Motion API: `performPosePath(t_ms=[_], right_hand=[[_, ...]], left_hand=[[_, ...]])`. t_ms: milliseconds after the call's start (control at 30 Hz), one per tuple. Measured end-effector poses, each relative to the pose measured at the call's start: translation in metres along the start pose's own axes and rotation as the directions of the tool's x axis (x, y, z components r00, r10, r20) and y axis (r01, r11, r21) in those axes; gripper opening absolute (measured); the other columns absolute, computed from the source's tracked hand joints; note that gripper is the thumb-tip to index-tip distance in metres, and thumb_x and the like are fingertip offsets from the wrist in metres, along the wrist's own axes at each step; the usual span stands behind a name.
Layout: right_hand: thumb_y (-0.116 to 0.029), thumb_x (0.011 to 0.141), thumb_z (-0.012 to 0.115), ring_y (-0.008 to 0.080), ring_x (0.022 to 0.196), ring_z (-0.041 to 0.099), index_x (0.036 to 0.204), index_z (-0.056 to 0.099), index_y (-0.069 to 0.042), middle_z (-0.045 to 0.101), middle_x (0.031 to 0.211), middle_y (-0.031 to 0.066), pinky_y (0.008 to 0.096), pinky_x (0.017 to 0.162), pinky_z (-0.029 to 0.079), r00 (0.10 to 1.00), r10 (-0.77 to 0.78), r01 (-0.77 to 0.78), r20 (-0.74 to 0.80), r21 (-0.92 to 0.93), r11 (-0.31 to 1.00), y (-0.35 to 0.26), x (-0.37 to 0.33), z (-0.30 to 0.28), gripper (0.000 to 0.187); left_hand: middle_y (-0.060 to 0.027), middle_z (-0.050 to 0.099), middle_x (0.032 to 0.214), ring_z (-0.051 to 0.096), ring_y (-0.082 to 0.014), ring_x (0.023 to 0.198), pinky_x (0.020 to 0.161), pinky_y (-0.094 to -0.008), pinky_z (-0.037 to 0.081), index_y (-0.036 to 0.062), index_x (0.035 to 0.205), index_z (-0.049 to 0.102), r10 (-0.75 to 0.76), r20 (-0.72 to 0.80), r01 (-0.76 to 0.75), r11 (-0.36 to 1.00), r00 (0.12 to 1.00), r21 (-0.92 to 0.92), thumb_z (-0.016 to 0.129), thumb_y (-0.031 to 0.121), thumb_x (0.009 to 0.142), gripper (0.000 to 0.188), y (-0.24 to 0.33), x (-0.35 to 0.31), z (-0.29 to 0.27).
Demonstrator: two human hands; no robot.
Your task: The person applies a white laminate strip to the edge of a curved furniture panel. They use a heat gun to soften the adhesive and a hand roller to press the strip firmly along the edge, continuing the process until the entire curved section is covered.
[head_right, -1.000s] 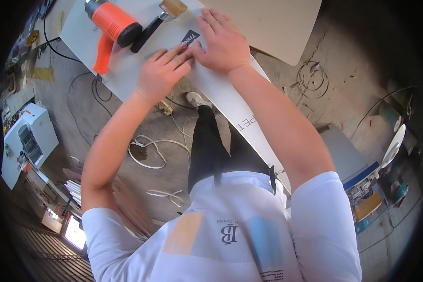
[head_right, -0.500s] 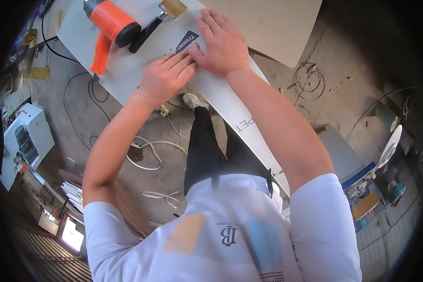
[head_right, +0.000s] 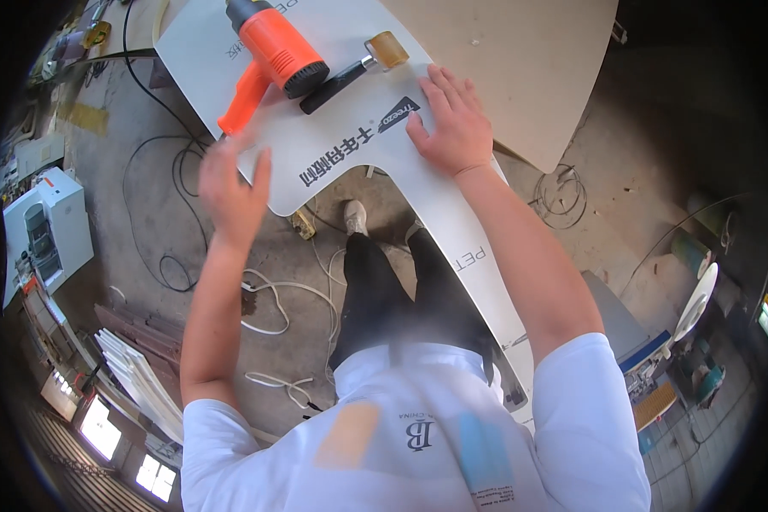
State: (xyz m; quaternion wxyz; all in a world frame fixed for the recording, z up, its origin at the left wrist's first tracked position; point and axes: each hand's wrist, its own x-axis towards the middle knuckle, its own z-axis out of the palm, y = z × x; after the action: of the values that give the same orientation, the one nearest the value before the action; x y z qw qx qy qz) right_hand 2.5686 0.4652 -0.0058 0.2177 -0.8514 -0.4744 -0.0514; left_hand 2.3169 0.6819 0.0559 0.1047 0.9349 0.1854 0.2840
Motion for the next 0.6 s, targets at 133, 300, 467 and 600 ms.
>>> performPosePath(t_ms=[133, 300, 467, 600], right_hand=[[-0.029, 0.089, 0.068, 0.0245, 0.130, 0.060, 0.129, 0.066, -0.014, 0.067, 0.137, 0.0062, 0.0433, 0.115, 0.043, 0.999, -0.037, 0.033, -0.040, -0.093, 0.995, -0.010, 0.009, -0.003, 0.042], [-0.041, 0.097, 0.061, 0.0253, 0.095, 0.071, 0.132, 0.065, -0.024, 0.075, 0.097, 0.0018, 0.0405, 0.083, 0.054, 0.933, 0.269, -0.312, 0.238, 0.167, 0.935, -0.083, 0.053, -0.002, 0.039], [-0.059, 0.098, 0.051, 0.0269, 0.086, 0.072, 0.122, 0.070, -0.025, 0.074, 0.084, 0.0044, 0.0399, 0.075, 0.054, 0.882, 0.353, -0.371, 0.312, -0.003, 0.929, -0.086, 0.083, 0.018, 0.046], [-0.059, 0.090, 0.064, 0.0275, 0.074, 0.071, 0.102, 0.072, -0.022, 0.072, 0.077, 0.0058, 0.0412, 0.067, 0.054, 0.880, 0.425, -0.451, 0.214, 0.089, 0.888, -0.105, 0.058, 0.003, 0.040]], left_hand=[[-0.0095, 0.069, 0.120, 0.068, -0.0301, 0.101, 0.089, -0.0446, 0.052, 0.0046, 0.135, 0.055, -0.130, 0.058, 0.114, 0.967, 0.990, 0.227, 0.079, 0.031, 0.087, 0.060, -0.048, 0.033, 0.018], [-0.0138, 0.068, 0.120, 0.067, -0.0347, 0.104, 0.089, -0.0448, 0.053, 0.0048, 0.142, 0.052, -0.264, 0.351, 0.219, 0.962, 0.899, 0.162, 0.075, 0.039, 0.089, 0.066, -0.080, 0.050, 0.029], [-0.0150, 0.071, 0.113, 0.069, -0.0264, 0.102, 0.087, -0.0376, 0.054, 0.0021, 0.133, 0.059, -0.315, 0.385, 0.462, 0.797, 0.867, -0.388, 0.073, 0.023, 0.091, 0.048, -0.072, 0.021, -0.019], [-0.0093, 0.066, 0.123, 0.063, -0.0192, 0.116, 0.102, -0.0342, 0.049, 0.0018, 0.131, 0.060, -0.355, 0.404, 0.536, 0.611, 0.843, -0.582, 0.072, 0.003, 0.090, 0.043, -0.067, -0.090, -0.084]])
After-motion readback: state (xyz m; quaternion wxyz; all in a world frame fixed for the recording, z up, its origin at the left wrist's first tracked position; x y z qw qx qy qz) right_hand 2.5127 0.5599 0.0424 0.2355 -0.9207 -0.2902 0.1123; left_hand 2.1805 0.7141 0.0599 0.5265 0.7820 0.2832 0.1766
